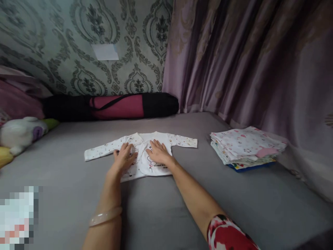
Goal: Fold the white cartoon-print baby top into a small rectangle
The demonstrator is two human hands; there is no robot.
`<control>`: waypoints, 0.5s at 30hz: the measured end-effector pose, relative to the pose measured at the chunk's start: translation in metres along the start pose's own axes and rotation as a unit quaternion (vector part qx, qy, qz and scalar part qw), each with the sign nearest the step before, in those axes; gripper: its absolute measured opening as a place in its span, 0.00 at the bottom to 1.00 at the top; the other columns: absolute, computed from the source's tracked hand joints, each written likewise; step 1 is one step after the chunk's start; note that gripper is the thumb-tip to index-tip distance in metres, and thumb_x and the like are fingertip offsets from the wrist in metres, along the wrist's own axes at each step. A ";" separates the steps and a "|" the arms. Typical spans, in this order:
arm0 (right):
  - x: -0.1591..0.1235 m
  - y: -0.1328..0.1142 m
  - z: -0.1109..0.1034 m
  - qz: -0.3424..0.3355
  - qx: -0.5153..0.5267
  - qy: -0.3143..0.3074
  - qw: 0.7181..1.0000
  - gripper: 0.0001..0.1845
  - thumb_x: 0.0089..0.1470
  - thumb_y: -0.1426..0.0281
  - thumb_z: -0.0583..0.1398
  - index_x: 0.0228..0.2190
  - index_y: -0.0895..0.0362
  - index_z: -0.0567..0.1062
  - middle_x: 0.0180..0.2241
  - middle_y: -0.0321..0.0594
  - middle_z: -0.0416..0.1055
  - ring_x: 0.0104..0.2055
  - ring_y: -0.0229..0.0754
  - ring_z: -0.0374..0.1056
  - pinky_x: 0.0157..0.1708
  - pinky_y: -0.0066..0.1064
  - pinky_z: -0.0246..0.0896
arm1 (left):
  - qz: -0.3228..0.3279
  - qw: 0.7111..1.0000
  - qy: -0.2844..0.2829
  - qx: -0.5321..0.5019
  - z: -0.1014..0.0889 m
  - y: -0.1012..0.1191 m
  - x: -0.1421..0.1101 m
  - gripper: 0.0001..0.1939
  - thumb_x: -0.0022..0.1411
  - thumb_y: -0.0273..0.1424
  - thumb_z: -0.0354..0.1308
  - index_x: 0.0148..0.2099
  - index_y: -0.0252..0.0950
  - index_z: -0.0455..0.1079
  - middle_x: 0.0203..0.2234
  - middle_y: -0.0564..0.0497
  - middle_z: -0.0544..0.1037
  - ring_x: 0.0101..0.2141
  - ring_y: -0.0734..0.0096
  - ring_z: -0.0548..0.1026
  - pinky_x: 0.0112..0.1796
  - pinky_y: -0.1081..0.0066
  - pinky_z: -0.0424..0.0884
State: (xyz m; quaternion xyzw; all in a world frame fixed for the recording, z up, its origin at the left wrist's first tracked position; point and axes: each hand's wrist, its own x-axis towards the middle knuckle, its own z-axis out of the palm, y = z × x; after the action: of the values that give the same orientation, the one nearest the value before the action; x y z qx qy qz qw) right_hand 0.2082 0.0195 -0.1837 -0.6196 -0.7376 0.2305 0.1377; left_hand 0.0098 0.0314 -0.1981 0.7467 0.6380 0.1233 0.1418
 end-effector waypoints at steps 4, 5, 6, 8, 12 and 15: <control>0.005 0.042 -0.051 0.045 0.103 0.097 0.989 0.26 0.64 0.62 0.50 0.60 0.57 0.63 0.60 0.48 0.64 0.62 0.43 0.60 0.60 0.34 0.54 | 0.030 0.995 0.088 -0.037 0.000 -0.003 0.007 0.22 0.66 0.36 0.47 0.61 0.44 0.61 0.63 0.44 0.62 0.63 0.52 0.58 0.61 0.40 0.43; 0.002 0.055 -0.064 0.079 0.105 0.133 0.982 0.23 0.65 0.64 0.51 0.58 0.56 0.66 0.57 0.47 0.68 0.59 0.43 0.63 0.57 0.34 0.57 | 0.043 0.993 0.098 -0.045 0.000 -0.003 0.008 0.21 0.65 0.36 0.47 0.60 0.43 0.62 0.62 0.43 0.64 0.62 0.52 0.61 0.61 0.42 0.46; -0.002 0.069 -0.075 0.132 0.084 0.169 0.973 0.20 0.65 0.65 0.52 0.56 0.54 0.68 0.54 0.45 0.70 0.56 0.43 0.66 0.54 0.34 0.61 | 0.055 0.992 0.099 -0.052 0.001 -0.003 0.009 0.21 0.65 0.37 0.48 0.59 0.42 0.64 0.61 0.42 0.65 0.60 0.52 0.63 0.60 0.44 0.49; -0.013 0.096 -0.092 0.199 0.047 0.210 0.956 0.18 0.63 0.63 0.57 0.52 0.55 0.70 0.52 0.44 0.69 0.51 0.45 0.68 0.50 0.40 0.66 | 0.078 0.992 0.074 -0.059 0.003 -0.004 0.011 0.21 0.64 0.39 0.50 0.56 0.40 0.67 0.60 0.42 0.68 0.58 0.53 0.66 0.59 0.48 0.54; -0.035 0.131 -0.100 0.246 0.036 0.231 0.940 0.19 0.61 0.62 0.59 0.51 0.56 0.70 0.52 0.45 0.68 0.48 0.45 0.68 0.46 0.43 0.68 | 0.078 0.996 0.011 -0.041 0.007 -0.006 0.011 0.20 0.62 0.41 0.51 0.53 0.40 0.69 0.59 0.43 0.69 0.58 0.54 0.66 0.60 0.48 0.52; -0.039 0.142 -0.096 0.275 0.032 0.238 0.931 0.19 0.61 0.62 0.59 0.51 0.57 0.70 0.52 0.45 0.68 0.48 0.45 0.68 0.47 0.43 0.68 | 0.076 0.996 -0.003 -0.038 0.006 -0.007 0.014 0.20 0.61 0.41 0.52 0.52 0.39 0.69 0.58 0.43 0.70 0.57 0.55 0.67 0.59 0.53 0.56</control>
State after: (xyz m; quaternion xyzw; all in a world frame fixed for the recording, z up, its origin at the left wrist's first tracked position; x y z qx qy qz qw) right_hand 0.3837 0.0157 -0.1712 -0.8303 -0.4759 0.1286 0.2599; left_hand 0.0072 0.0456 -0.2061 0.7873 0.5741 0.1557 0.1626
